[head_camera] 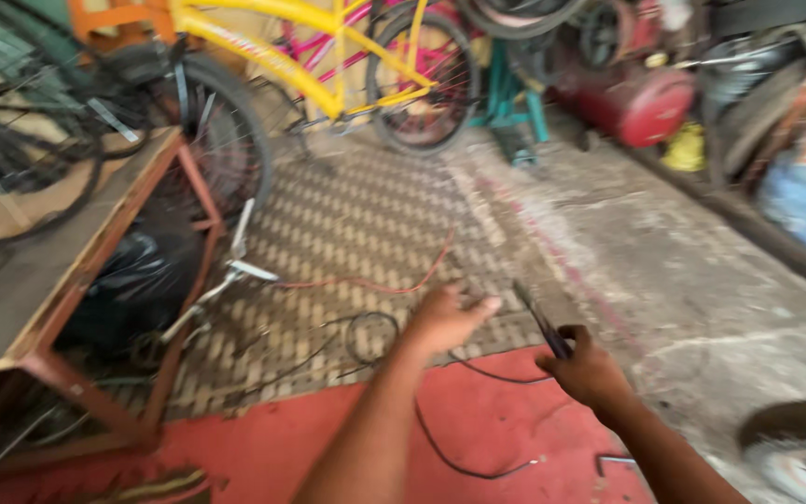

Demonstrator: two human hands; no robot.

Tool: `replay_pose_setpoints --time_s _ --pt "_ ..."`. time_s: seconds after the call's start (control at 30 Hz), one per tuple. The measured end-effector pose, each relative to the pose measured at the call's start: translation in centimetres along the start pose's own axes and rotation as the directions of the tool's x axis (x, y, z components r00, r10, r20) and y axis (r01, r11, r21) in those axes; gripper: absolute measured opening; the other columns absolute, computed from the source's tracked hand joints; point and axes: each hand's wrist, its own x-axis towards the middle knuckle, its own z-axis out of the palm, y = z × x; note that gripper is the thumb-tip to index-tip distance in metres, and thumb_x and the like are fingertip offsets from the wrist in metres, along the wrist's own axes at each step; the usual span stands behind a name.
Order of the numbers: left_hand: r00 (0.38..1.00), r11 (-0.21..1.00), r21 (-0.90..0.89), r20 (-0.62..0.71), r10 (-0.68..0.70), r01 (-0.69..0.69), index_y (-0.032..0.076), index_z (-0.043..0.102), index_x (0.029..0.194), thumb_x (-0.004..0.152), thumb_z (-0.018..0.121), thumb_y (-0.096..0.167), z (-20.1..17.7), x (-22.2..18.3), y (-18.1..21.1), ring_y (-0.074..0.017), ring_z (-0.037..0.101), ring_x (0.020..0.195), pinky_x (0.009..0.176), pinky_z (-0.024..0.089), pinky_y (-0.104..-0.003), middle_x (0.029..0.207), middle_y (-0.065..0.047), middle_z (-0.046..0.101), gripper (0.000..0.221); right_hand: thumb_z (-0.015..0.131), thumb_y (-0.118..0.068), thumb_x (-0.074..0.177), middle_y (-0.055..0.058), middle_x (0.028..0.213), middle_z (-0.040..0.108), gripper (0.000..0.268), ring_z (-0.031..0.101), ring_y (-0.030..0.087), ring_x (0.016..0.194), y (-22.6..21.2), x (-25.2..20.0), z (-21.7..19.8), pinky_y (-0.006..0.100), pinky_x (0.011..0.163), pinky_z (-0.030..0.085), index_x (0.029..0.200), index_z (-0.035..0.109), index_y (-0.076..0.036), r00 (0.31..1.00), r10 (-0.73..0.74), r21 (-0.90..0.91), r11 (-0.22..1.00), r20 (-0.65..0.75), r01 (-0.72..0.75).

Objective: The person prepares a bicycle cable by cutting the outer housing with pliers and threading the inner wire through the housing and a small component.

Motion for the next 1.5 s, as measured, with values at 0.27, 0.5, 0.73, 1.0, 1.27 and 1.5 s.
replay_pose_setpoints --time_s 0.27,0.5,0.73,1.0,1.27,1.5 --pt "0.942 0.916 0.226 -0.119 -0.313 0.332 0.002 0.069 0.125 0.086 0.075 0.046 -13.2 -2.0 -21.7 -0.0335 0.072 0.109 0.095 0.055 -0.042 0.114 -0.02 0.074 0.059 0.084 -0.037 0.073 0.014 0.111 0.077 0.063 0.076 0.033 0.105 7.6 5.1 16.9 0.046 0.091 0.06 0.129 0.066 -0.017 0.926 0.111 -0.405 0.913 0.36 0.048" --pt "0.763 0.729 0.234 -0.113 -0.637 0.643 0.003 0.062 0.134 0.09 0.069 0.045 -12.6 -4.5 -37.4 -0.0358 0.065 0.121 0.102 0.051 -0.045 0.131 -0.021 0.067 0.061 0.082 -0.025 0.073 0.019 0.118 0.071 0.062 0.07 0.035 0.109 10.7 7.0 26.7 0.044 0.096 0.058 0.131 0.063 -0.015 0.93 0.05 -0.387 0.917 0.364 0.102" --pt "0.692 0.593 0.42 -0.129 -0.711 0.687 0.002 0.059 0.138 0.094 0.067 0.042 -8.2 -2.2 -49.1 -0.038 0.06 0.125 0.104 0.05 -0.048 0.139 -0.021 0.059 0.06 0.082 -0.012 0.063 0.015 0.124 0.065 0.071 0.058 0.038 0.121 12.6 9.5 28.3 0.046 0.1 0.05 0.13 0.057 -0.013 0.916 -0.275 -0.177 0.926 0.293 0.335" --pt "0.546 0.362 0.506 -0.281 -0.789 0.783 -0.002 0.063 0.131 0.099 0.064 0.032 -12.4 -5.4 -54.2 -0.0392 0.064 0.11 0.093 0.053 -0.049 0.124 -0.024 0.064 0.047 0.081 -0.026 0.077 0.011 0.137 0.053 0.059 0.053 0.033 0.127 10.2 10.7 20.4 0.044 0.103 0.048 0.132 0.062 -0.02 0.898 -0.206 -0.326 0.881 0.39 0.343" --pt "0.54 0.39 0.456 -0.263 -0.8 0.8 -0.006 0.067 0.123 0.103 0.06 0.022 -15.5 -1.6 -50.5 -0.0403 0.069 0.094 0.082 0.057 -0.05 0.108 -0.028 0.069 0.036 0.078 -0.032 0.08 0.011 0.132 0.061 0.052 0.062 0.034 0.117 23.1 8.5 12.1 0.043 0.099 0.053 0.129 0.064 -0.02 0.965 0.139 -0.541 0.841 0.223 0.004" --pt "0.702 0.69 -0.142 0.06 -0.709 0.709 -0.017 0.07 0.113 0.109 0.058 0.018 -14.8 4.2 -37.4 -0.0425 0.067 0.077 0.069 0.058 -0.051 0.093 -0.032 0.068 0.037 0.074 -0.039 0.079 0.003 0.095 0.08 0.042 0.078 0.027 0.08 33.0 9.4 19.8 0.044 0.074 0.062 0.12 0.067 -0.031 0.954 0.176 -0.338 0.937 0.241 -0.087"
